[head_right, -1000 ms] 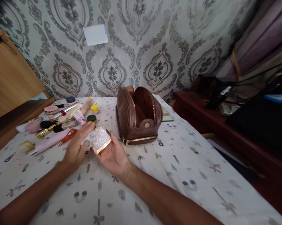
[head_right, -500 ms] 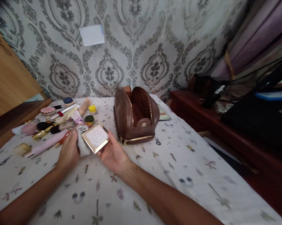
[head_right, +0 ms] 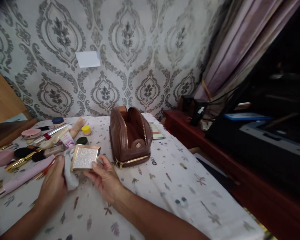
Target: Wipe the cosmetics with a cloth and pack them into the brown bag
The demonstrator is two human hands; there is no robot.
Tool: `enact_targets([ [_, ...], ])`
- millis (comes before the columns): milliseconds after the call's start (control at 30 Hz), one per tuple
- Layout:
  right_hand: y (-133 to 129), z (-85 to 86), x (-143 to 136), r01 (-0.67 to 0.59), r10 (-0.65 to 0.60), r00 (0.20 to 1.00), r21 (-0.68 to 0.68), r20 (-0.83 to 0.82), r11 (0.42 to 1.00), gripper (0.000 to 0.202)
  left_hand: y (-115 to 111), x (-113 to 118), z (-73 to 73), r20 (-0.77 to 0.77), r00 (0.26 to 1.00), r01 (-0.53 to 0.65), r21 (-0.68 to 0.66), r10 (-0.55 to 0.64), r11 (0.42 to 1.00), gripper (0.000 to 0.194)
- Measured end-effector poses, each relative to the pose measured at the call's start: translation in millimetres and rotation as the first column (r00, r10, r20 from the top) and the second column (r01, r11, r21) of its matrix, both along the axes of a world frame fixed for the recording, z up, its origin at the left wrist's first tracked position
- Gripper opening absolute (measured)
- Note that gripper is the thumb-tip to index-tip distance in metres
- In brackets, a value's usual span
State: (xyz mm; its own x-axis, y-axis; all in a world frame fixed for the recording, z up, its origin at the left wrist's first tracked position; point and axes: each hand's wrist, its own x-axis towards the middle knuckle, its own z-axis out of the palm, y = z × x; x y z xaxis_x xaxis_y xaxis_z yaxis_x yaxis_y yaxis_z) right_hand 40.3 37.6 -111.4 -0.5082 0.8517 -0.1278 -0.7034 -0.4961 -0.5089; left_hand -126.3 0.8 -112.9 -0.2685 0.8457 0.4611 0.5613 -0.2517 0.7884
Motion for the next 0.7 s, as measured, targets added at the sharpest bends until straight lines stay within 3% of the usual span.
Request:
enact_targets([
  [133,0.9,-2.0,-0.3,-0.008,0.005,0.998,0.053,0.060,0.999,0.050,0.6,8.9,-1.4,0.065,0.988,-0.134,-0.108,0.141,0.985,0.044],
  [300,1.1,0.5,0.3,0.031,-0.037,0.996,0.070,0.087,0.997,0.047,6.6,9.4,-3.6,0.114,0.962,-0.240,-0.069,0.246,0.968,0.041],
  [400,0.3,3.0,1.3,0.033,-0.045,0.993,0.108,0.111,0.994,0.045,5.9,14.1,1.3,0.218,0.963,-0.141,-0.101,0.160,0.985,0.044],
  [500,-2.2,2.6,2.0,-0.037,-0.002,0.980,0.190,0.201,0.981,0.048,4.8,21.8,10.7,0.339,0.928,-0.105,-0.167,0.156,0.980,0.047],
  [633,-4.4,-2.2,1.0,-0.085,-0.009,0.952,0.292,0.306,0.953,0.044,9.1,24.6,17.6,0.583,0.813,0.097,-0.169,0.020,0.981,0.046],
  [700,-3.6,-4.2,0.7,-0.095,-0.024,0.938,0.321,0.346,0.942,0.041,12.3,23.3,19.2,0.666,0.745,0.141,-0.134,-0.016,0.981,0.044],
])
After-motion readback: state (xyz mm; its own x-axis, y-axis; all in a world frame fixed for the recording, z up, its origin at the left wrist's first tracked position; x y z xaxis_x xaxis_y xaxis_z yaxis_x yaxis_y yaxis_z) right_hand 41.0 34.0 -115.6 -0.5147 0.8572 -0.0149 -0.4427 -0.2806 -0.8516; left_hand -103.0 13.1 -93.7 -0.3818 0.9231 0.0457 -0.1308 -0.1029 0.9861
